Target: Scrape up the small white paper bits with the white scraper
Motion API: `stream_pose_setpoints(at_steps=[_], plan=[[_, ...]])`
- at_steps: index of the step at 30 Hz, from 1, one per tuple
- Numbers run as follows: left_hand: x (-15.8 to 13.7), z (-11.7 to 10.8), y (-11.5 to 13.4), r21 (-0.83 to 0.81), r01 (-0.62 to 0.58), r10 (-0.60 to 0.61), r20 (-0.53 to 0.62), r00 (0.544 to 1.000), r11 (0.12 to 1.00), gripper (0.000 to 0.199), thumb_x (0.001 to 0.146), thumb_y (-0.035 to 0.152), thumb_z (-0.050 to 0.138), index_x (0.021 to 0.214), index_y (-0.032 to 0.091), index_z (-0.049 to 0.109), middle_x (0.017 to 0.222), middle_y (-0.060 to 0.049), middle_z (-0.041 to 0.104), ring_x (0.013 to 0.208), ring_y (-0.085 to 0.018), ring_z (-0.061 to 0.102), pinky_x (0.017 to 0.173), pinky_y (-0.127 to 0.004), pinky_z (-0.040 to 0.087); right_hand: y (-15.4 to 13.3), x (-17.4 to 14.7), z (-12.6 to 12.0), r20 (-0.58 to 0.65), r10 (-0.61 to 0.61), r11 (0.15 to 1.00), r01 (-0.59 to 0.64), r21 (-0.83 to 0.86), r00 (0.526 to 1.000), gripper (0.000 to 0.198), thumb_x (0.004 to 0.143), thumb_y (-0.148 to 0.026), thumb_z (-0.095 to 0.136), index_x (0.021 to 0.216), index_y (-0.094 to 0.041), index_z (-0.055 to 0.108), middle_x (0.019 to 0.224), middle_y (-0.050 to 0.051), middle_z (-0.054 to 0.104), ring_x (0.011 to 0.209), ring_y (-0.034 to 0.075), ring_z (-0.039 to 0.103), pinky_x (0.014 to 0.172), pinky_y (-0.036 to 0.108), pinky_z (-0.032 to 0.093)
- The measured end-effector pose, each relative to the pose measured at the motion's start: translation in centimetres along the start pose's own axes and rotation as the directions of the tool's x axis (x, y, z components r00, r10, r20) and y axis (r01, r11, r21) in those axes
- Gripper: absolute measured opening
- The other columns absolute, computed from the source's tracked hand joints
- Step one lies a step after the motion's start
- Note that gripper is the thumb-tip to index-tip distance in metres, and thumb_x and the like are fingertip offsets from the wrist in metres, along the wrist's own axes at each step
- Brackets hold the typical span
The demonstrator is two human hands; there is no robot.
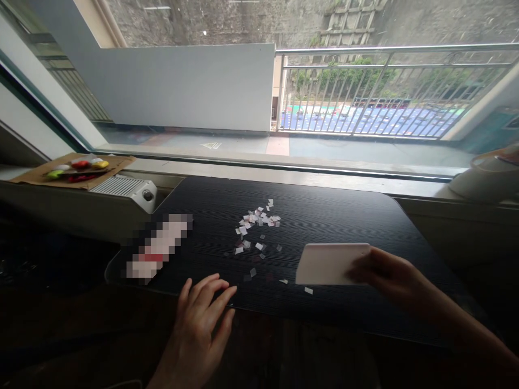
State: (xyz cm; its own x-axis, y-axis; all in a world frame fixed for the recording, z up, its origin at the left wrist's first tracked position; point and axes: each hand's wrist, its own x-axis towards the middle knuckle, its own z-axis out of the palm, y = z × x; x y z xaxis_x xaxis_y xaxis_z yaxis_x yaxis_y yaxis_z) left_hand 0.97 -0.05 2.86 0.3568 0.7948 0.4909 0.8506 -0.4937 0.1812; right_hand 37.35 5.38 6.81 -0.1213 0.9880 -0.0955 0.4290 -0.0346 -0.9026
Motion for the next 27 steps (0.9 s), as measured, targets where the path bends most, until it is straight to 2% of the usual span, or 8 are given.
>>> stream_pose_setpoints(at_steps=[4, 6, 10, 13, 21, 27], plan=[[0.3, -0.3, 0.2, 0.009, -0.004, 0.004, -0.011, 1.0, 1.0, 0.031, 0.086, 0.016, 0.05, 0.114, 0.025, 0.06, 0.109, -0.003, 0.065, 0.111, -0.022, 0.059, 0.107, -0.045, 0.03, -0.8, 2.0, 1.9, 0.073, -0.048, 0.999, 0.048, 0.0, 0.996, 0.023, 0.074, -0.041, 0.07, 0.077, -0.019, 0.063, 0.073, 0.002, 0.068, 0.069, 0.021, 0.064, 0.064, 0.032, 0.056], [0.1, -0.5, 0.0, 0.027, -0.008, 0.009, -0.017, 1.0, 1.0, 0.03, 0.086, 0.017, 0.05, 0.114, 0.024, 0.061, 0.108, -0.003, 0.066, 0.11, -0.022, 0.059, 0.107, -0.044, 0.029, -0.6, 2.2, 2.0, 0.095, -0.044, 0.999, 0.045, -0.007, 0.994, 0.019, 0.075, -0.036, 0.069, 0.078, -0.019, 0.063, 0.073, 0.001, 0.067, 0.069, 0.02, 0.064, 0.064, 0.031, 0.055], [-0.4, -0.5, -0.6, 0.045, -0.012, 0.012, 0.0, 1.0, 0.999, 0.03, 0.087, 0.017, 0.05, 0.114, 0.023, 0.06, 0.108, -0.003, 0.066, 0.111, -0.021, 0.058, 0.108, -0.042, 0.026, 0.4, 1.6, 0.7, 0.097, -0.021, 1.0, 0.019, 0.018, 0.995, 0.019, 0.077, -0.037, 0.068, 0.084, -0.019, 0.065, 0.079, 0.003, 0.07, 0.074, 0.022, 0.065, 0.068, 0.032, 0.056], [-0.3, -0.2, -0.6, 0.027, -0.011, 0.011, 0.011, 1.0, 1.0, 0.029, 0.087, 0.018, 0.05, 0.114, 0.024, 0.059, 0.108, -0.003, 0.065, 0.111, -0.021, 0.058, 0.107, -0.042, 0.027, 0.6, 1.2, -0.2, 0.087, -0.014, 1.0, 0.016, -0.02, 0.996, 0.02, 0.076, -0.037, 0.069, 0.081, -0.019, 0.066, 0.076, 0.003, 0.07, 0.072, 0.022, 0.065, 0.065, 0.031, 0.056], [0.5, -0.1, 0.1, -0.017, 0.002, -0.002, 0.021, 1.0, 1.0, 0.031, 0.087, 0.018, 0.05, 0.115, 0.026, 0.059, 0.11, -0.003, 0.066, 0.111, -0.022, 0.059, 0.107, -0.047, 0.03, -0.4, 1.2, 0.4, 0.13, -0.03, 1.0, 0.029, 0.008, 0.991, 0.019, 0.077, -0.036, 0.069, 0.084, -0.019, 0.066, 0.079, 0.002, 0.071, 0.076, 0.022, 0.066, 0.069, 0.032, 0.056], [0.1, 0.0, -0.3, -0.015, 0.002, -0.002, 0.0, 1.0, 1.0, 0.031, 0.086, 0.02, 0.051, 0.114, 0.027, 0.061, 0.109, -0.003, 0.067, 0.11, -0.023, 0.06, 0.107, -0.047, 0.031, 0.3, 0.9, -1.5, 0.138, 0.001, 1.0, 0.002, -0.02, 0.99, 0.017, 0.077, -0.034, 0.069, 0.084, -0.019, 0.067, 0.079, 0.002, 0.071, 0.076, 0.023, 0.066, 0.07, 0.033, 0.055]])
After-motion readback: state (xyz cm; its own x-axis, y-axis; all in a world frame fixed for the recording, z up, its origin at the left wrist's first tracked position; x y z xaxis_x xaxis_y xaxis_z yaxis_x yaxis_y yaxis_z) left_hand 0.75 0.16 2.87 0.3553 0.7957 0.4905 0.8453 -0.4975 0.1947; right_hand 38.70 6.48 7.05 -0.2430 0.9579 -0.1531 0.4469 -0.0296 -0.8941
